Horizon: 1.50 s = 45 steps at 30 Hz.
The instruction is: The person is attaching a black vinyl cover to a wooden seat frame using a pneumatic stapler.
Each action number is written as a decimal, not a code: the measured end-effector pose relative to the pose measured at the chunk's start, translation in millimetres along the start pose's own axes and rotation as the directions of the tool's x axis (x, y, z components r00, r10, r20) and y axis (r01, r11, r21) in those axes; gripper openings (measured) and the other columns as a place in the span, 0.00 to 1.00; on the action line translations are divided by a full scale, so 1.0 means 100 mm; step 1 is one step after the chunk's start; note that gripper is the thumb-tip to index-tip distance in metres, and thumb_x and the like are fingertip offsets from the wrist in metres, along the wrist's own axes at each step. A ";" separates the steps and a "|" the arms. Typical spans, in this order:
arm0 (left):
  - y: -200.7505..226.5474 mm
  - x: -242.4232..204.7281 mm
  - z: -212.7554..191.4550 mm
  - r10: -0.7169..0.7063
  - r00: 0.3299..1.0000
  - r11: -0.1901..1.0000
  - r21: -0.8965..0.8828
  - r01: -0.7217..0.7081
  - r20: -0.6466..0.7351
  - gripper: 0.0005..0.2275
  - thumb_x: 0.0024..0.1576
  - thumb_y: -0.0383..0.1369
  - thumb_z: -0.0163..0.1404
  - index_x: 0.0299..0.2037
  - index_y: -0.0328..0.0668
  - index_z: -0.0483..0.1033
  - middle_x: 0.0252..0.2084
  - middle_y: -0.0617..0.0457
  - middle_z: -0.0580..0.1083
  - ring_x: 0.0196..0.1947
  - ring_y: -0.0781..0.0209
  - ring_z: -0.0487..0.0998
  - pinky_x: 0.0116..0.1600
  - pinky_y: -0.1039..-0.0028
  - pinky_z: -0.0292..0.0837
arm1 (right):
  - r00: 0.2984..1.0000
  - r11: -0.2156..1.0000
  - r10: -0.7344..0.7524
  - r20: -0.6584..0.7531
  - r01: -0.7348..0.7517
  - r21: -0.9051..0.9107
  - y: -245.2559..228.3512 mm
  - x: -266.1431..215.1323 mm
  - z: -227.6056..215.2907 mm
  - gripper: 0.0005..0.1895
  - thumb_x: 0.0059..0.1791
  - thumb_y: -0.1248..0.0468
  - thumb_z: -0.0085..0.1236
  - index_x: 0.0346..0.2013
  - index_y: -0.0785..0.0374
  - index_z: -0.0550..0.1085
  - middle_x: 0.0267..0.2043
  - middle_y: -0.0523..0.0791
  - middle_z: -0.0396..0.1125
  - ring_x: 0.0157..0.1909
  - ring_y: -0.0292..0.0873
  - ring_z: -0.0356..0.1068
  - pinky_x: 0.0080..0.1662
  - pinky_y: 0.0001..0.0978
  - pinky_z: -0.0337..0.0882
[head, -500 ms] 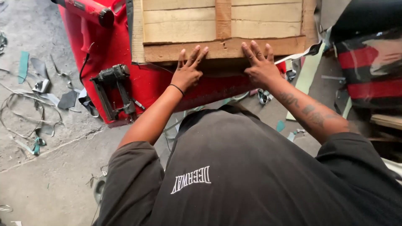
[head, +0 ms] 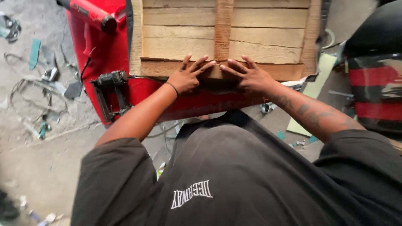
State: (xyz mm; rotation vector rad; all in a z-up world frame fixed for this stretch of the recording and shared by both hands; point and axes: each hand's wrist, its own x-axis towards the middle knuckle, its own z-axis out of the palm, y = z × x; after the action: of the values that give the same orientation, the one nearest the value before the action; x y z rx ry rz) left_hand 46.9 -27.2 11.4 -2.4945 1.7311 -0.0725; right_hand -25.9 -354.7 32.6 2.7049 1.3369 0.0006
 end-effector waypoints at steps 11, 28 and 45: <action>-0.22 0.04 0.02 0.183 0.980 0.973 -0.160 -0.168 0.084 0.03 0.51 0.40 0.59 0.26 0.67 0.83 0.84 0.62 0.45 0.82 0.50 0.40 0.75 0.46 0.35 | 0.979 0.952 -0.044 -0.200 0.101 0.289 0.14 0.06 -0.17 0.07 0.46 0.57 0.53 0.24 0.46 0.75 0.83 0.45 0.46 0.81 0.57 0.45 0.67 0.65 0.46; -0.23 0.04 0.14 0.182 0.956 0.856 -0.441 -0.269 -0.230 0.17 0.70 0.36 0.31 0.37 0.52 0.75 0.80 0.48 0.53 0.78 0.43 0.54 0.64 0.51 0.56 | 0.918 0.779 -0.017 -0.395 0.260 0.570 0.12 -0.07 0.45 0.15 0.57 0.65 0.42 0.41 0.48 0.79 0.58 0.37 0.74 0.74 0.52 0.62 0.66 0.64 0.53; -0.22 0.14 -0.05 0.010 0.928 0.889 -0.421 -0.178 -0.372 0.07 0.68 0.33 0.46 0.35 0.56 0.72 0.74 0.56 0.64 0.72 0.51 0.64 0.65 0.61 0.56 | 0.958 0.797 0.134 -0.254 0.049 0.602 0.10 -0.04 0.12 0.10 0.58 0.60 0.54 0.35 0.54 0.80 0.46 0.31 0.71 0.68 0.35 0.65 0.70 0.58 0.56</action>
State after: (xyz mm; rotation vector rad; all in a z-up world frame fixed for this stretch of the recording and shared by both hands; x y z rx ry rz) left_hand 71.8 -33.4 18.4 -2.8531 2.2397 -0.1480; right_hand -19.7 -365.9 22.2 3.3821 1.5703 -0.0414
